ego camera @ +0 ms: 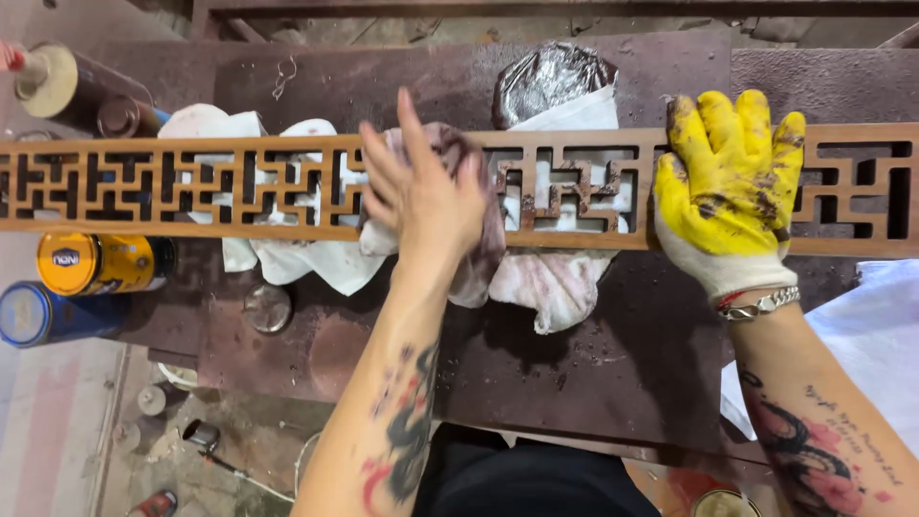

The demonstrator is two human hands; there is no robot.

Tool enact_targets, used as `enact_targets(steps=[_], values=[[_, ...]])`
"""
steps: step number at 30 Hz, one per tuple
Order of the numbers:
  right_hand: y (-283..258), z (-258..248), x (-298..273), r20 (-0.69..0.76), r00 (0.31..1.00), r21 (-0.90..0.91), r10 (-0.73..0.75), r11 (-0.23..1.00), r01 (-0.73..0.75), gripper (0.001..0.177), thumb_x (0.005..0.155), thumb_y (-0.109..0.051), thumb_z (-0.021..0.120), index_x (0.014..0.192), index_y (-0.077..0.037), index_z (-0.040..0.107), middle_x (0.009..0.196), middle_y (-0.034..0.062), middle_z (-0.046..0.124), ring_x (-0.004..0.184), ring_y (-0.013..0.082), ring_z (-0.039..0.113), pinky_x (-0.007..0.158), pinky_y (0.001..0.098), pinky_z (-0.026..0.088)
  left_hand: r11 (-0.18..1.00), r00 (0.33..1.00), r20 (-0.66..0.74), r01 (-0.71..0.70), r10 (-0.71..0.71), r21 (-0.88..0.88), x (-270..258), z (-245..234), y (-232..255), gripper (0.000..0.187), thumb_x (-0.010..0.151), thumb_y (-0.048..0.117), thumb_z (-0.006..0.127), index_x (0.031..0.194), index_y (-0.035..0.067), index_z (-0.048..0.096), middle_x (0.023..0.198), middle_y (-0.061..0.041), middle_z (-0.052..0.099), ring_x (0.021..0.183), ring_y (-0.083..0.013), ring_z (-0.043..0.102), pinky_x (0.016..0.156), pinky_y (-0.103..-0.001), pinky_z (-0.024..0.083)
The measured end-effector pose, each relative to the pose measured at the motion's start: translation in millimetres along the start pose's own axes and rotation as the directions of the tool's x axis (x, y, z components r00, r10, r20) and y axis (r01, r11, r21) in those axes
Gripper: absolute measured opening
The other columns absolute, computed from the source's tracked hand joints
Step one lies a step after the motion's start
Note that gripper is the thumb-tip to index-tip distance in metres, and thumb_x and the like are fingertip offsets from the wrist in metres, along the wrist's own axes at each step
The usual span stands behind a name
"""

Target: Applying stain or protective oil to a decorative wooden lattice piece using a cloth rag.

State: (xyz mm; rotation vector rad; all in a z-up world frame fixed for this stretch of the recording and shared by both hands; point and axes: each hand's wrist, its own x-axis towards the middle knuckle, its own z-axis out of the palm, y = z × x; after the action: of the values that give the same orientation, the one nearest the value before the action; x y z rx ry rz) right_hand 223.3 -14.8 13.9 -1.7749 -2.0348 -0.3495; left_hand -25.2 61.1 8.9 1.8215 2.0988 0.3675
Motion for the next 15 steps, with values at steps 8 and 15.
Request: enact_targets(steps=[8, 15], values=[[-2, 3, -4, 0.015, 0.999, 0.020, 0.041, 0.999, -0.041, 0.050, 0.103, -0.011, 0.063, 0.149, 0.009, 0.065, 0.150, 0.0278, 0.060, 0.139, 0.0562, 0.047, 0.117, 0.0669, 0.023, 0.997, 0.999, 0.031, 0.012, -0.010, -0.082, 8, -8, 9, 0.112, 0.091, 0.027, 0.077, 0.163, 0.021, -0.009, 0.164, -0.034, -0.020, 0.154, -0.0505, -0.009, 0.114, -0.072, -0.011], [0, 0, 1, 0.005, 0.999, 0.002, 0.050, 0.999, -0.050, 0.051, 0.099, -0.012, 0.065, 0.147, 0.007, 0.067, 0.147, 0.0253, 0.061, 0.138, 0.0514, 0.049, 0.117, 0.0635, 0.024, 0.999, 0.999, -0.037, -0.037, 0.035, -0.039, -3, 8, -7, 0.103, 0.095, 0.038, 0.075, 0.164, 0.025, 0.000, 0.163, -0.037, -0.012, 0.153, -0.0551, -0.004, 0.111, -0.079, -0.002]])
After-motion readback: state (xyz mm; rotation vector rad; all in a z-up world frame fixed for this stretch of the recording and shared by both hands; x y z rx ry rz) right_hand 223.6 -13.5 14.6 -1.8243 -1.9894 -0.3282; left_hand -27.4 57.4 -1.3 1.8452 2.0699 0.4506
